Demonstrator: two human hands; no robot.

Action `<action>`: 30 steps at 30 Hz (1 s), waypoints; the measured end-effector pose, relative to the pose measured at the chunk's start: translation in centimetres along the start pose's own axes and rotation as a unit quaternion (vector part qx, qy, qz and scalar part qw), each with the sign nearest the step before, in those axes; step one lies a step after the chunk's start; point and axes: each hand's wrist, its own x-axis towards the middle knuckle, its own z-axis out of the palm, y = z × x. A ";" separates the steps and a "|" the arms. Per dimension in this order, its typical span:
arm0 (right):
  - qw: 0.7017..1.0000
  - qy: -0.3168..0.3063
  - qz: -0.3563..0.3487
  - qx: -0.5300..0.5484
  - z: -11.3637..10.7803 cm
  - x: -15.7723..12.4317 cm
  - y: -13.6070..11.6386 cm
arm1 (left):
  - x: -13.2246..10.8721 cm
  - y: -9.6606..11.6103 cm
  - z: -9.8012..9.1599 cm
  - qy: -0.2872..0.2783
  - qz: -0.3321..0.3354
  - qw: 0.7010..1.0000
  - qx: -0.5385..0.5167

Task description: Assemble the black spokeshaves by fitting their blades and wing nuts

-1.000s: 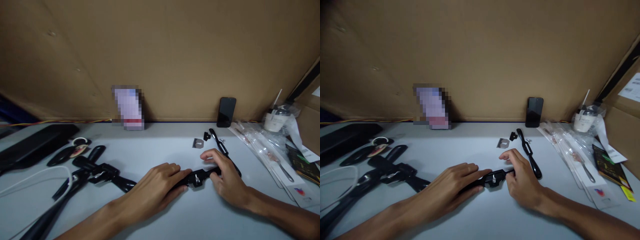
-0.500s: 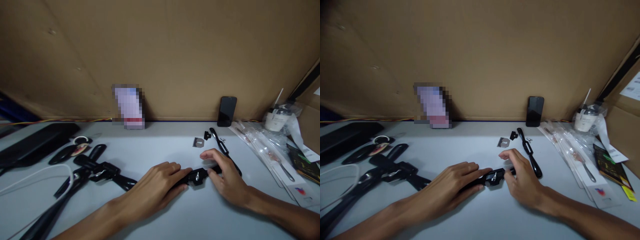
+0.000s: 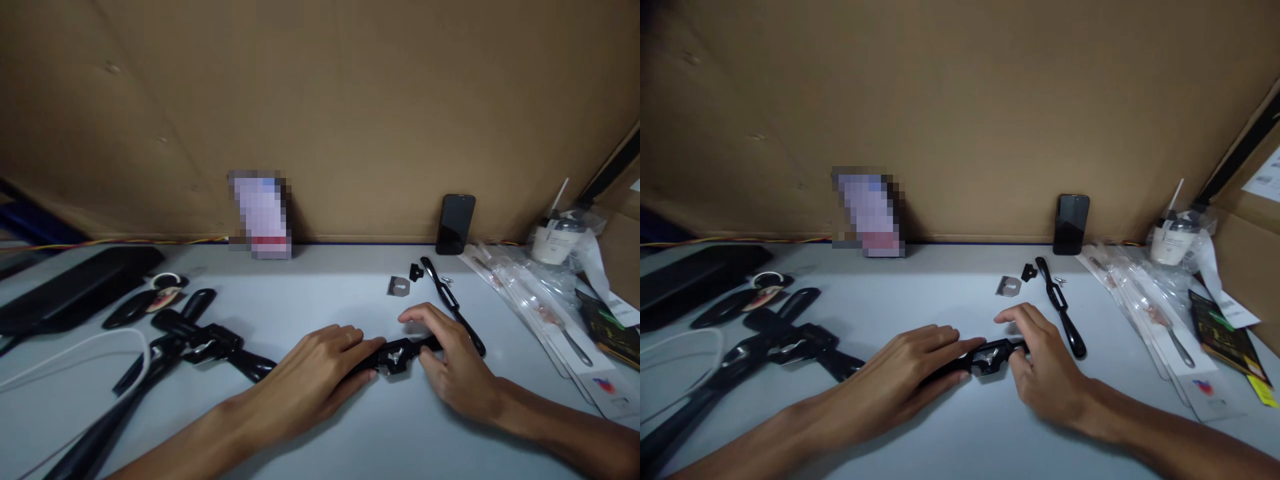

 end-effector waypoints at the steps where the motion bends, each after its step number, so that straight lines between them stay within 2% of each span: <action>1: 1.000 0.002 0.000 0.003 0.0 0.0 -0.2 | 0.0 0.0 0.0 0.002 0.000 1.000 -0.001; 7: 0.999 0.034 0.010 0.030 -0.1 0.0 -0.5 | 0.0 0.0 0.0 0.002 -0.001 1.000 -0.008; 14: 0.999 -0.016 0.015 0.035 -0.1 -0.1 -0.4 | -0.1 -0.1 0.1 0.001 -0.001 1.000 -0.002; 24: 0.996 -0.085 0.018 -0.033 -0.2 -0.4 0.4 | -0.1 -0.1 0.2 -0.002 0.002 1.000 0.007; 27: 0.997 -0.066 -0.003 -0.043 -0.1 -0.4 0.2 | -0.2 -0.1 0.2 -0.013 0.001 1.000 0.011; 30: 0.996 -0.044 -0.053 -0.058 0.0 -0.3 -0.3 | -0.4 -0.2 0.4 -0.011 -0.022 1.000 -0.008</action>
